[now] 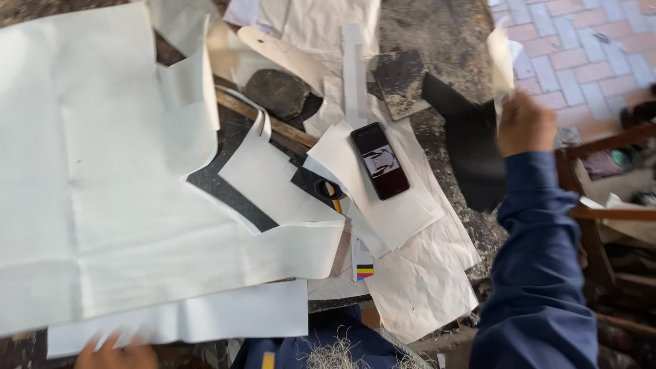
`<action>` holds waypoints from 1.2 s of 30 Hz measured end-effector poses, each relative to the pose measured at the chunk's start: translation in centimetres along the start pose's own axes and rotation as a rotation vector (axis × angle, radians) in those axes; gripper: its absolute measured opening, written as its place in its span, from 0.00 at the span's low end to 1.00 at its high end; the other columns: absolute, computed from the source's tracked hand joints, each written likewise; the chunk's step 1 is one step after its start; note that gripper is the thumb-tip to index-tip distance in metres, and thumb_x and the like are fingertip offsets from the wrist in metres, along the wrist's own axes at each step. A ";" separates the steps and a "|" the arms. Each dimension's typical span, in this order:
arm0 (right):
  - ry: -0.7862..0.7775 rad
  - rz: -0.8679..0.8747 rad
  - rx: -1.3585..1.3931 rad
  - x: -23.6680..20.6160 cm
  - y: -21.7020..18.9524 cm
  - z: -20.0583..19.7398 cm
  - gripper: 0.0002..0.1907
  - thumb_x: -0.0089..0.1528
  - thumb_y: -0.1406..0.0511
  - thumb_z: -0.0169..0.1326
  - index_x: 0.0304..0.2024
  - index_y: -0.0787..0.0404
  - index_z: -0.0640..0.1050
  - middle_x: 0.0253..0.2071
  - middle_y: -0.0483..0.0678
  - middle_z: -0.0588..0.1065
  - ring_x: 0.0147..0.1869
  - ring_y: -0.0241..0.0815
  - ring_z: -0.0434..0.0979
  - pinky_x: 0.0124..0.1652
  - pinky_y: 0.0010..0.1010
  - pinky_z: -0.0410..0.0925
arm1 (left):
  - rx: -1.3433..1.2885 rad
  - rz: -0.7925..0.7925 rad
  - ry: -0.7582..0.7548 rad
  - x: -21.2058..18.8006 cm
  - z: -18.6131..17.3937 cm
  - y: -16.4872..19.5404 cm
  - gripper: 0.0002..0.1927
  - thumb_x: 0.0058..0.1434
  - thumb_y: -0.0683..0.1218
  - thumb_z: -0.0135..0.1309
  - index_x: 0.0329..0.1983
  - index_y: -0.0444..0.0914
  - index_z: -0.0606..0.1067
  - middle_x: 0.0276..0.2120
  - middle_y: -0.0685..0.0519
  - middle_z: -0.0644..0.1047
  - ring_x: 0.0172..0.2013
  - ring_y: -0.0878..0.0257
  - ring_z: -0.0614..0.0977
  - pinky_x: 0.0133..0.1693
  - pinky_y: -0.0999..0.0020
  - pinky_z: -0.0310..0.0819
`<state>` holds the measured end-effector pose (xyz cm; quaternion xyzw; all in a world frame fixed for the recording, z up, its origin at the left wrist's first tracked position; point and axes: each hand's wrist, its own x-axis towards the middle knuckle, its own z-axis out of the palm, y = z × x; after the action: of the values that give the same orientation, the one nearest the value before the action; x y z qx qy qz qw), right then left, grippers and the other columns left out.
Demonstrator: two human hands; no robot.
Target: The person lays a white fabric piece on a worktable, measures and marks it with a tape measure and pencil, then cuts along the marked line using shears. The cut piece is separated from the main fabric.
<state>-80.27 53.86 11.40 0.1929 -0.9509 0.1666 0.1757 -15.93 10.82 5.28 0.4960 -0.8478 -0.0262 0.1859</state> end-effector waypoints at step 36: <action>-0.620 0.163 -0.299 8.4 -13.8 10.8 0.72 0.55 0.31 0.61 0.84 0.57 0.40 0.66 0.73 0.65 0.66 0.71 0.69 0.58 0.65 0.65 | -0.076 0.158 -0.119 1.4 10.9 20.0 0.28 0.60 0.59 0.55 0.62 0.46 0.71 0.70 0.45 0.60 0.69 0.35 0.55 0.59 0.27 0.47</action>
<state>-84.56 35.06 8.68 0.1301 -0.9851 -0.0274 -0.1087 -36.90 18.22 0.11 0.4176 -0.8923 -0.0730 0.1553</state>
